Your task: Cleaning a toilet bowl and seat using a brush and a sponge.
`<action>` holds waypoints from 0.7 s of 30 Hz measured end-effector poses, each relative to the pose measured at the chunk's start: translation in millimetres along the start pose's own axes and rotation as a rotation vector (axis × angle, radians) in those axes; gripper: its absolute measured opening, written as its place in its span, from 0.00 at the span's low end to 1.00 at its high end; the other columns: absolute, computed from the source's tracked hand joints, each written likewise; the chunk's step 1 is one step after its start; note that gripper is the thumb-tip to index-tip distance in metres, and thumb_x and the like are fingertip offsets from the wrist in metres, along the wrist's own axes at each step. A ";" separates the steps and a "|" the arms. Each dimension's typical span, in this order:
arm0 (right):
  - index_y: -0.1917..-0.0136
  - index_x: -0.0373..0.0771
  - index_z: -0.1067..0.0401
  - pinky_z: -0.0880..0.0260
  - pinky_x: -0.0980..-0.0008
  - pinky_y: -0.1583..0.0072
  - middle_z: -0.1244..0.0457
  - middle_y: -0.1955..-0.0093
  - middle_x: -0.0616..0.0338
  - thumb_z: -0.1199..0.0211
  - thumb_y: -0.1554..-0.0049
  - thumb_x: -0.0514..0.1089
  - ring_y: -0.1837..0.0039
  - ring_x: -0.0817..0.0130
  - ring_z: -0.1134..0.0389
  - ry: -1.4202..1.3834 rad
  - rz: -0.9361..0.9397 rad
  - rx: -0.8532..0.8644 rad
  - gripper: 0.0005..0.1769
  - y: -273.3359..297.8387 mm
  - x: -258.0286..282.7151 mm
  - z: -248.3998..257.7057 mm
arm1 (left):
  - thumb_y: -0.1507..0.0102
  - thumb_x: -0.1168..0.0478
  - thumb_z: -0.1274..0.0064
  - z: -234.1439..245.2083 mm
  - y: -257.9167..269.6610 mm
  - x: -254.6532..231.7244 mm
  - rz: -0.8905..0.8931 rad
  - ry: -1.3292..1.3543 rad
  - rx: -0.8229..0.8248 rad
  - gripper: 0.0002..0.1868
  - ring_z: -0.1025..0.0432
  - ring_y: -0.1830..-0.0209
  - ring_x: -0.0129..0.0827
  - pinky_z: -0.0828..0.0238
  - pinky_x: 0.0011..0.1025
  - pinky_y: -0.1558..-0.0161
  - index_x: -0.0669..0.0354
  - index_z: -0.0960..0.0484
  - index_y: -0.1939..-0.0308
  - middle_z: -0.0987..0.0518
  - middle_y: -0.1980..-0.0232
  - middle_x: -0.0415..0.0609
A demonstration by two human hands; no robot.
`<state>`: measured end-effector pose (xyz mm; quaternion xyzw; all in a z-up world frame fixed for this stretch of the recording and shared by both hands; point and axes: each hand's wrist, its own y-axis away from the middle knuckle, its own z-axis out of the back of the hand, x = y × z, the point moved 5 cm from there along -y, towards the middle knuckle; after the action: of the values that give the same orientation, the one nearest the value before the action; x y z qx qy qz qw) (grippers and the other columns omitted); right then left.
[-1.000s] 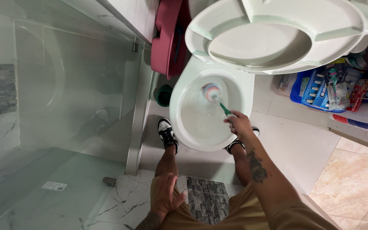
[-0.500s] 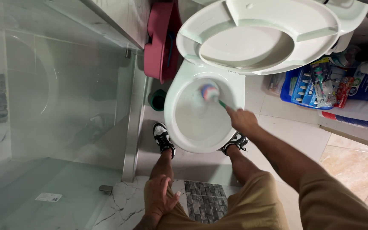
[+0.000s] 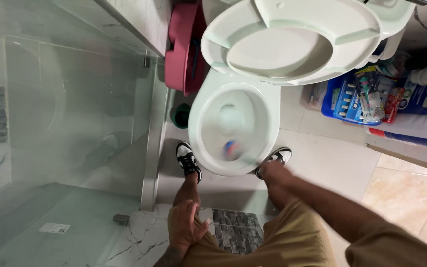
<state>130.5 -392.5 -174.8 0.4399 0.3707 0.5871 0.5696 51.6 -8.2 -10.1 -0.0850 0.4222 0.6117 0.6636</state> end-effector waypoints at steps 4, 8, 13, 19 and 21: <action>0.29 0.52 0.33 0.30 0.54 0.55 0.31 0.57 0.46 0.45 0.39 0.48 0.58 0.54 0.31 -0.622 0.039 0.016 0.25 68.8 140.1 63.4 | 0.50 0.45 0.36 -9.3 5.5 2.4 -0.052 0.017 -0.044 0.30 0.32 0.49 0.53 0.37 0.48 0.48 0.57 0.23 0.51 0.26 0.51 0.54; 0.47 0.40 0.28 0.39 0.68 0.73 0.35 0.68 0.61 0.45 0.39 0.49 0.75 0.73 0.42 -1.494 0.179 -0.283 0.13 -69.9 105.9 96.8 | 0.49 0.45 0.37 -15.1 9.1 5.7 -0.099 0.049 -0.085 0.31 0.32 0.48 0.54 0.37 0.48 0.48 0.59 0.25 0.50 0.26 0.49 0.55; 0.55 0.34 0.38 0.56 0.85 0.78 0.42 0.65 0.59 0.47 0.34 0.43 0.75 0.84 0.50 -2.787 -0.182 0.218 0.10 -49.8 -4.2 76.5 | 0.48 0.43 0.36 -14.3 8.7 13.8 -0.005 0.042 0.004 0.29 0.32 0.50 0.51 0.37 0.46 0.48 0.57 0.24 0.52 0.26 0.53 0.53; 0.47 0.38 0.33 0.44 0.73 0.74 0.37 0.64 0.57 0.44 0.38 0.41 0.73 0.75 0.42 -1.688 0.084 -0.079 0.07 -26.0 119.2 81.6 | 0.48 0.43 0.38 -8.7 16.8 7.7 -0.043 0.067 -0.045 0.29 0.32 0.50 0.51 0.37 0.46 0.49 0.57 0.23 0.52 0.26 0.51 0.53; 0.39 0.40 0.30 0.35 0.66 0.70 0.32 0.62 0.52 0.44 0.41 0.41 0.71 0.68 0.36 -0.954 0.173 -0.211 0.16 -12.9 127.0 43.0 | 0.47 0.43 0.38 -8.1 7.2 8.9 -0.103 0.044 -0.063 0.29 0.32 0.49 0.51 0.37 0.46 0.48 0.57 0.24 0.51 0.26 0.50 0.53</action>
<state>179.9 -268.0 -160.4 0.6286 -0.0308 0.3999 0.6663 40.5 -5.0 -18.2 -0.1410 0.4123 0.5879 0.6816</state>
